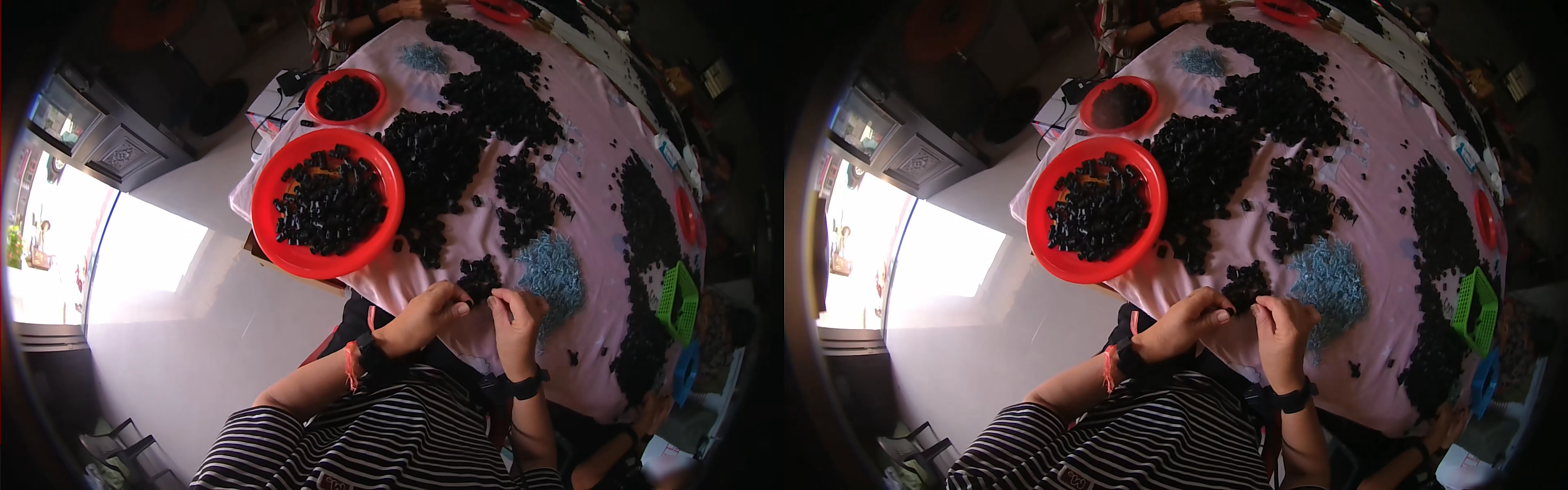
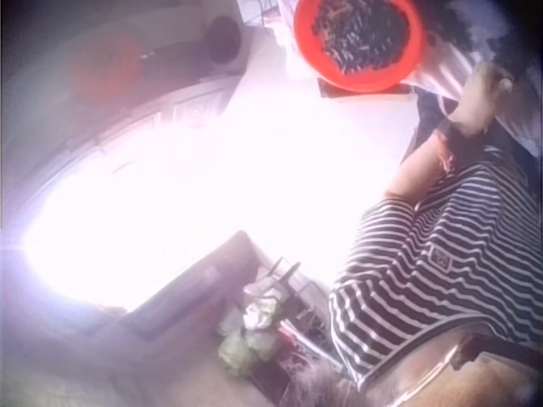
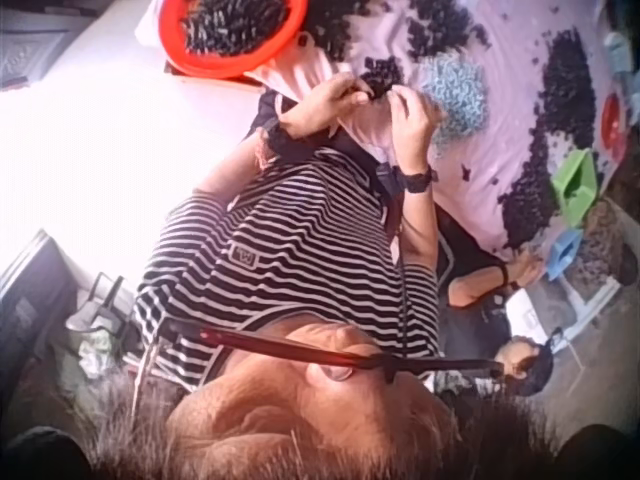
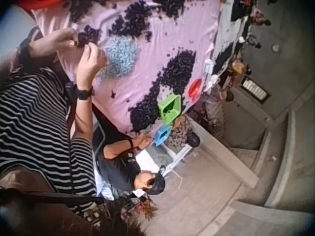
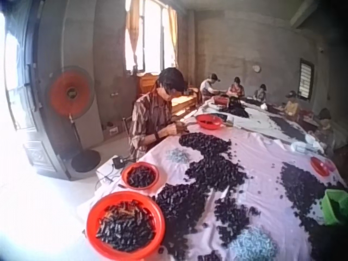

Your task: Sorting and picking small black and blue plastic components on a table.

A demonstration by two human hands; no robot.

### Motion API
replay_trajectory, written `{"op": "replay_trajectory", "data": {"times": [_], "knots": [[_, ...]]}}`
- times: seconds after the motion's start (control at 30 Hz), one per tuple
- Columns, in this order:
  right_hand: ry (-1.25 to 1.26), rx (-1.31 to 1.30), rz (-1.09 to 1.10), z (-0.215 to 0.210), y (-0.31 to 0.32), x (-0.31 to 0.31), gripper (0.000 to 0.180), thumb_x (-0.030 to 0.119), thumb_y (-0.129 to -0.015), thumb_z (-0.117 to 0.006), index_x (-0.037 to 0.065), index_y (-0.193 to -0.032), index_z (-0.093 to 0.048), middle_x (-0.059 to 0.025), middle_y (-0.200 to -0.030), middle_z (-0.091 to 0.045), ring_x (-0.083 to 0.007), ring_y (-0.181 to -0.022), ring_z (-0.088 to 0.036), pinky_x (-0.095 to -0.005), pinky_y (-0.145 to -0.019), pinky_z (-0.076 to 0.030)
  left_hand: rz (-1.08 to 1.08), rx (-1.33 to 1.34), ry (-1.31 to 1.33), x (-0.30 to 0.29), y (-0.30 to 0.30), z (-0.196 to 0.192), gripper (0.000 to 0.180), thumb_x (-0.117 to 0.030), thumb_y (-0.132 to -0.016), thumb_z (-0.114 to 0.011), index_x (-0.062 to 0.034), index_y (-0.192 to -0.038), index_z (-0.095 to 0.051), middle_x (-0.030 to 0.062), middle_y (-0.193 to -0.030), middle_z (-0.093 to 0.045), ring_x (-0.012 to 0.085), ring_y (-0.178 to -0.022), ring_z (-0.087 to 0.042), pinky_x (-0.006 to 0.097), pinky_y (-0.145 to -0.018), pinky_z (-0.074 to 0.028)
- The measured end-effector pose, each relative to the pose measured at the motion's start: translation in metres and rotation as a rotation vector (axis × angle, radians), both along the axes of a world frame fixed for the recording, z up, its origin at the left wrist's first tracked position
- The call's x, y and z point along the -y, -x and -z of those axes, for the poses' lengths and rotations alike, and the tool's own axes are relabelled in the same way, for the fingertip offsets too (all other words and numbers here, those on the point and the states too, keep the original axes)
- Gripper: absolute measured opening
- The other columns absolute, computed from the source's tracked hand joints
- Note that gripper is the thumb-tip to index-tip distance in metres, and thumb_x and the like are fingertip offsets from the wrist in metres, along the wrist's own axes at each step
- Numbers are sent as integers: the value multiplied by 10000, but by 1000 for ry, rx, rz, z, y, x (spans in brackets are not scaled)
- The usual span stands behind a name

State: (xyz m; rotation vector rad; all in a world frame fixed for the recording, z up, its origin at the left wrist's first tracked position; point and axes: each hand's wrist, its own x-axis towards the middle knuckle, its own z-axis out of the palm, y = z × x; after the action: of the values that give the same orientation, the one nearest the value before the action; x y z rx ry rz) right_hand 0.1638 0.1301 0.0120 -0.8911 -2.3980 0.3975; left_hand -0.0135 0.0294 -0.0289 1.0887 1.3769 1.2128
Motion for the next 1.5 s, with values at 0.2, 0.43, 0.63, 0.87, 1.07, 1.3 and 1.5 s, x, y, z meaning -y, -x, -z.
{"op": "replay_trajectory", "data": {"times": [0.2,0.43,0.63,0.87,1.07,1.3,1.5], "knots": [[289,-149,17,-12,2,22,189,28,-876,-734,80,-1056,-702,-35,-931,-688,-224,-879,-631,-372,-882,-412,96,347,150,-2,4,-8,325,-226,-1026,-651,6,-1253,-635,61,-1148,-660,125,-1088,-598,290,-947,-486],[178,-141,-73,-12,12,24,218,14,-852,-753,84,-1048,-689,-26,-937,-692,-214,-899,-649,-369,-898,-409,133,352,112,0,8,6,350,-176,-1006,-675,18,-1295,-634,44,-1155,-692,103,-1083,-611,263,-955,-489],[267,-168,-34,-11,12,28,206,19,-845,-760,95,-1027,-698,-23,-935,-694,-208,-848,-652,-373,-907,-405,160,347,98,-2,12,0,308,-172,-994,-690,13,-1240,-672,28,-1082,-710,94,-1022,-624,253,-922,-498],[276,-152,-50,-2,7,31,186,43,-844,-773,101,-1016,-733,-15,-935,-685,-208,-907,-627,-363,-879,-412,169,369,123,-1,12,10,298,-187,-999,-687,6,-1226,-680,12,-1099,-708,83,-1025,-619,258,-932,-496],[223,-124,-70,-8,9,28,163,29,-855,-767,71,-1008,-729,-39,-922,-667,-212,-868,-612,-354,-818,-448,191,393,115,-1,12,8,297,-192,-1006,-679,13,-1221,-680,8,-1064,-711,83,-995,-627,261,-913,-507],[391,-207,35,1,7,35,140,61,-868,-767,83,-999,-723,-27,-915,-664,-219,-888,-592,-368,-872,-411,195,348,138,-3,13,1,301,-186,-1004,-680,26,-1218,-678,19,-1064,-709,90,-962,-639,260,-882,-525],[99,-48,-151,-14,2,33,247,63,-836,-786,114,-1077,-766,16,-901,-642,-192,-870,-587,-377,-903,-374,220,460,131,-2,16,10,283,-176,-1001,-682,17,-1208,-686,17,-1031,-711,83,-902,-644,254,-832,-538]]}}
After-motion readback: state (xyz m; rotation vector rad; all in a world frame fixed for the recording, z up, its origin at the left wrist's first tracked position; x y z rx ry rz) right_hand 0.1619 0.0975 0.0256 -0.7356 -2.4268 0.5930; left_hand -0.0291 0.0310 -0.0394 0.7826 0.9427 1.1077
